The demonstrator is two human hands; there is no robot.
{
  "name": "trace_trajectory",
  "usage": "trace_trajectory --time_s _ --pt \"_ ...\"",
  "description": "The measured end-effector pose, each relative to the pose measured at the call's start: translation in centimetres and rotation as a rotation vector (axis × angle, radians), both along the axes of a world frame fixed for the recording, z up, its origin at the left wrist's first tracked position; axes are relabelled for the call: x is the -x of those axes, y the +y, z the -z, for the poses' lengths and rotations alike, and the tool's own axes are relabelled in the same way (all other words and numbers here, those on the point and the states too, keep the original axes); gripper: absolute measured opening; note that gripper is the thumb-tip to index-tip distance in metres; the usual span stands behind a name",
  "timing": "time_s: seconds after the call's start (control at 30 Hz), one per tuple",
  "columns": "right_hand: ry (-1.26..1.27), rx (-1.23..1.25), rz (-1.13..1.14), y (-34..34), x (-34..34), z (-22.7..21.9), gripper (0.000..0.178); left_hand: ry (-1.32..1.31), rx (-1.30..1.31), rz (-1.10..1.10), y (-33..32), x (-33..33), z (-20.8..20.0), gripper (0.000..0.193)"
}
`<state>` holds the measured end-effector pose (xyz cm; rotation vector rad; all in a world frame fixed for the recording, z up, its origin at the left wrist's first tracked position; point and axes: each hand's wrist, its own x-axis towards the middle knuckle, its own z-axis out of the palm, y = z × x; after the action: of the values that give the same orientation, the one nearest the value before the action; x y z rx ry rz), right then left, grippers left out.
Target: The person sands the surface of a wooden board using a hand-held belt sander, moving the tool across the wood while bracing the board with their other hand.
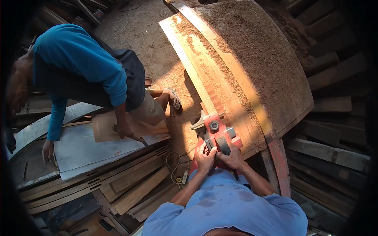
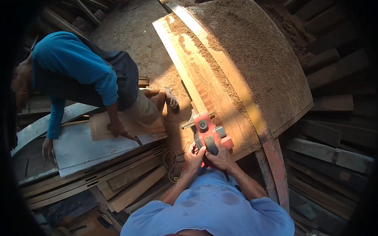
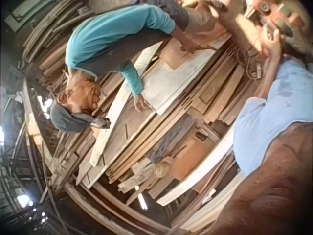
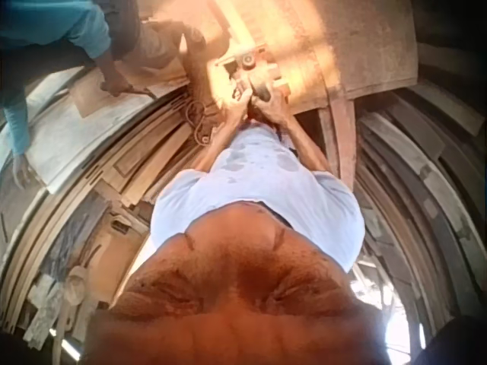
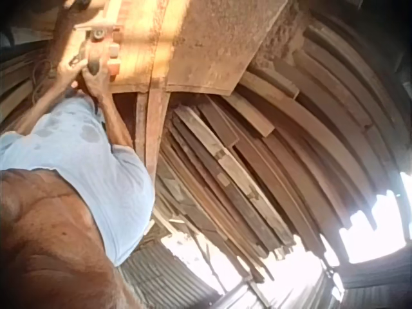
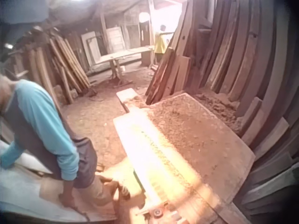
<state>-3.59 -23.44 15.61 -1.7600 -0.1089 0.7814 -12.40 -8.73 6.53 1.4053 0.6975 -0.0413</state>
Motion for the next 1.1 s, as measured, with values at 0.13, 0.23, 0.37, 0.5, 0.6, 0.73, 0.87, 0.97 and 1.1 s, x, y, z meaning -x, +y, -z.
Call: trace_trajectory --time_s 0.13,0.23,0.37,0.5,0.6,0.73,0.87,0.97,1.1 --pt "-0.007 -0.023 0.022 1.9 -2.2 2.5 0.036 -0.038 0.055 -0.055 2.4 -4.6 -2.1 0.053" --pt "-0.052 0.044 0.019 5.2 -6.9 1.7 0.035 -0.025 -0.122 -0.077 4.7 -8.7 -2.6 0.046" --pt "-0.14 -0.11 0.004 10.9 -13.7 0.3 0.043 -0.057 -0.293 -0.053 10.8 -14.8 -0.1 0.041" --pt "-0.262 -0.122 0.045 13.5 -19.9 1.4 0.047 -0.243 -0.017 -0.09 13.7 -21.3 -3.4 0.041" --pt "-0.207 -0.196 0.075 11.9 -19.5 -2.7 0.045 -0.389 -0.088 -0.331 15.7 -22.0 -2.0 0.039" --pt "-0.04 -0.32 0.115 7.4 -16.7 -8.5 0.04 -0.307 -0.018 -0.416 16.0 -19.6 5.4 0.035" --pt "-0.08 -0.294 0.237 2.6 -14.2 -10.7 0.035 -0.184 0.21 -0.314 7.9 -20.2 7.8 0.034" --pt "-0.18 -0.233 0.299 -0.6 -12.7 -11.3 0.035 -0.106 0.124 -0.192 3.6 -19.9 8.1 0.023" --pt "-0.167 -0.196 0.376 -4.0 -10.7 -11.1 0.032 -0.031 0.066 -0.215 1.1 -16.4 10.0 0.027"
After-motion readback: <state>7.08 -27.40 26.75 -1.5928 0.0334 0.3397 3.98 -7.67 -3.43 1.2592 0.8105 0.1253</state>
